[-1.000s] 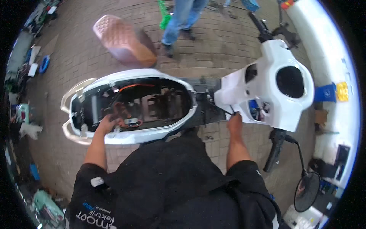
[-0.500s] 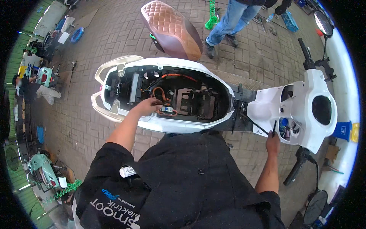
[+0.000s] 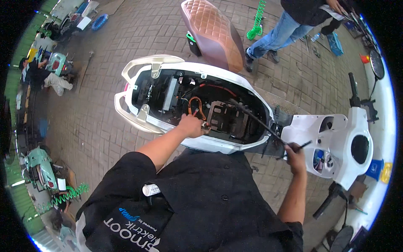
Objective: The person manipulates wires and connectors inside the seat compartment of a white electric scooter, then removes a black electrical component and holds it for viewing.
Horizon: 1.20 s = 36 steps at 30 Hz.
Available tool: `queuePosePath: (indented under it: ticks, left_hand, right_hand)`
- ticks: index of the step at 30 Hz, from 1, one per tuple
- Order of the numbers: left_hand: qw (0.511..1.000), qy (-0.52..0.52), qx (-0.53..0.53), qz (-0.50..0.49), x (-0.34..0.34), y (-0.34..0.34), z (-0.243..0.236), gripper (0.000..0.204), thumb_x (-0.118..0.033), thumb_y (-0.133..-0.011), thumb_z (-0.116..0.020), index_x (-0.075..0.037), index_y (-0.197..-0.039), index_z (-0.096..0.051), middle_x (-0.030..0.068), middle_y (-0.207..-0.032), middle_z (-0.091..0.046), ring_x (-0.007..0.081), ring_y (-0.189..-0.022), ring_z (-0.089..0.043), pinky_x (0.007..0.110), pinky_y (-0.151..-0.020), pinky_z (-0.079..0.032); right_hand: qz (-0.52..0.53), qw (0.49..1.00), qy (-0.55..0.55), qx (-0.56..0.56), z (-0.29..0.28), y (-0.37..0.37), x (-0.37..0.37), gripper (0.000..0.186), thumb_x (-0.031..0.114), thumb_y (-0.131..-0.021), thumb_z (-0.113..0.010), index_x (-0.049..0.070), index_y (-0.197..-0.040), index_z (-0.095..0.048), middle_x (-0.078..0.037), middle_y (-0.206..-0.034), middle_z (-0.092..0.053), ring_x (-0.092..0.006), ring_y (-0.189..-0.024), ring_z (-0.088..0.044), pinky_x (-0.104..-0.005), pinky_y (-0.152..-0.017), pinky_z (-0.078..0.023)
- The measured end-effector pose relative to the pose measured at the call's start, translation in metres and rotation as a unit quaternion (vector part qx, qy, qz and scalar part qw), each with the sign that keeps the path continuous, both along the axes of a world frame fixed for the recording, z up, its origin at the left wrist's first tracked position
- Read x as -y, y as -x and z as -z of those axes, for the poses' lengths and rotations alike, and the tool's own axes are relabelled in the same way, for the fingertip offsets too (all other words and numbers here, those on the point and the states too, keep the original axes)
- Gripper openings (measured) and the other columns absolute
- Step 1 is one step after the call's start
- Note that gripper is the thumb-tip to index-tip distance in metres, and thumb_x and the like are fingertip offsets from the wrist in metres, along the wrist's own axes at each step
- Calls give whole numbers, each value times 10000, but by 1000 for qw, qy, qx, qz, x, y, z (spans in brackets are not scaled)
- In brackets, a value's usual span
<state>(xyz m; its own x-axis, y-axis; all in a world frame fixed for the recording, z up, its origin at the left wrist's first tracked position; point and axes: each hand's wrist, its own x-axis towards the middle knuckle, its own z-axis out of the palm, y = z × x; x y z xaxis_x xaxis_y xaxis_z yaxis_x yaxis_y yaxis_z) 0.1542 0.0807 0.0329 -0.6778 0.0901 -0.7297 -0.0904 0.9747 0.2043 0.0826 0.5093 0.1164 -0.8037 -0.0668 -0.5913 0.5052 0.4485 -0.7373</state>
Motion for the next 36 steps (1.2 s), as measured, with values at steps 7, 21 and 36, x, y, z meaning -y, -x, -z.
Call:
queuePosePath:
  ticks: [7, 21, 36]
  left_hand:
    - [997, 67, 46, 12, -25, 7, -12, 629, -596, -935, -310, -162, -1350, -499, 140, -1343, -506, 341, -1283, -413, 600, -1099, -159]
    - [996, 88, 25, 5, -33, -6, -5, 620, -614, -925, -301, -189, -1302, -549, 149, -1232, -588, 311, -1199, -485, 435, -982, -342]
    - [995, 82, -54, 20, -30, -9, -4, 619, -601, -914, -356, -113, -1154, -649, 156, -1148, -622, 309, -1142, -529, 430, -980, -344]
  right_hand:
    - [-256, 964, 13, -63, 92, 45, 109, 324, 247, -848, -681, -51, -968, -637, -117, -853, -668, -185, -827, -602, -320, -780, -464]
    - [-348, 933, 89, 9, 157, 76, 192, 290, 267, -835, -694, 13, -971, -660, -88, -821, -656, -167, -787, -577, -326, -756, -455]
    - [-307, 943, 127, 30, 210, 33, 208, 208, 200, -881, -645, 2, -942, -635, -20, -778, -603, -118, -765, -512, -296, -720, -432]
